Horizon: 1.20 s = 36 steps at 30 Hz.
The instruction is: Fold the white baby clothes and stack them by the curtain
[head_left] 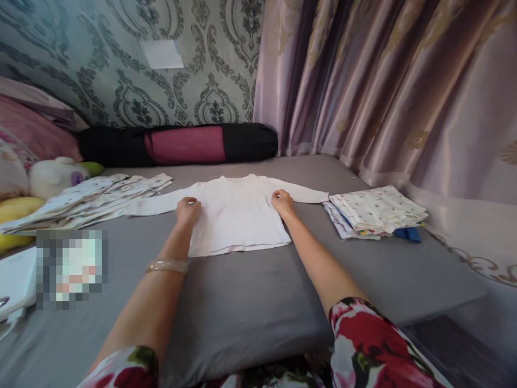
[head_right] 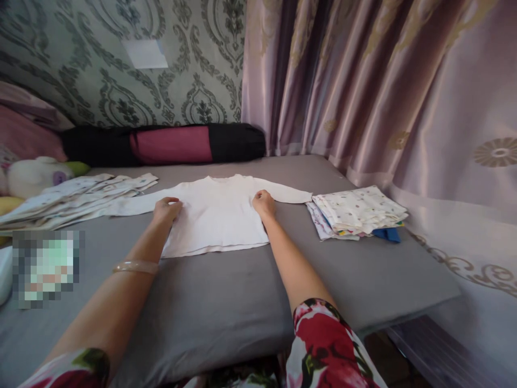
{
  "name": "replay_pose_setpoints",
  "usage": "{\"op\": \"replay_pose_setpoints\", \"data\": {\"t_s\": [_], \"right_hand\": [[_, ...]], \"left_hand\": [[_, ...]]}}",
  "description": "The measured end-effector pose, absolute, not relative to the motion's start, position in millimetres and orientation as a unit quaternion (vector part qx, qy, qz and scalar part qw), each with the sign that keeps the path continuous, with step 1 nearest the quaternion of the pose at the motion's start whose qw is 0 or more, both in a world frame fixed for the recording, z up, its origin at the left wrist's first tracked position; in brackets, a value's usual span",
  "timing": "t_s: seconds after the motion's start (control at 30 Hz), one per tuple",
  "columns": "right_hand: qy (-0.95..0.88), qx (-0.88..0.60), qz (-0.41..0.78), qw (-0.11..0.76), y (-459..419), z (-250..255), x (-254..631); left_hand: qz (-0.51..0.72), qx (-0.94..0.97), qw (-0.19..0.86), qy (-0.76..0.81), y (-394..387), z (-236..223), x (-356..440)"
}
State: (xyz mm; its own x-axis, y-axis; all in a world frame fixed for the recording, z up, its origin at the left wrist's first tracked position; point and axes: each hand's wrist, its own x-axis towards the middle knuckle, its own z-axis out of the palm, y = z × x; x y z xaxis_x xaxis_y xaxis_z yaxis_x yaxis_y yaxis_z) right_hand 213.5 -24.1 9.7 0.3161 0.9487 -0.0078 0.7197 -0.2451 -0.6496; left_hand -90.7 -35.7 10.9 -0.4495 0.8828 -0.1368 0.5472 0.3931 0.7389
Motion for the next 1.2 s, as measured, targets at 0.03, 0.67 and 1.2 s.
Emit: {"op": "replay_pose_setpoints", "data": {"t_s": [0.03, 0.67, 1.2], "right_hand": [[-0.551, -0.766, 0.196, 0.266, -25, 11, 212], [-0.677, -0.733, 0.035, 0.065, -52, 22, 201], [-0.770, -0.626, 0.069, 0.099, 11, 32, 160]], "left_hand": [[0.322, 0.436, 0.256, 0.800, -34, 10, -90], [0.105, 0.618, 0.037, 0.779, -58, 14, -73], [0.127, 0.819, 0.097, 0.551, -110, 4, 65]]}}
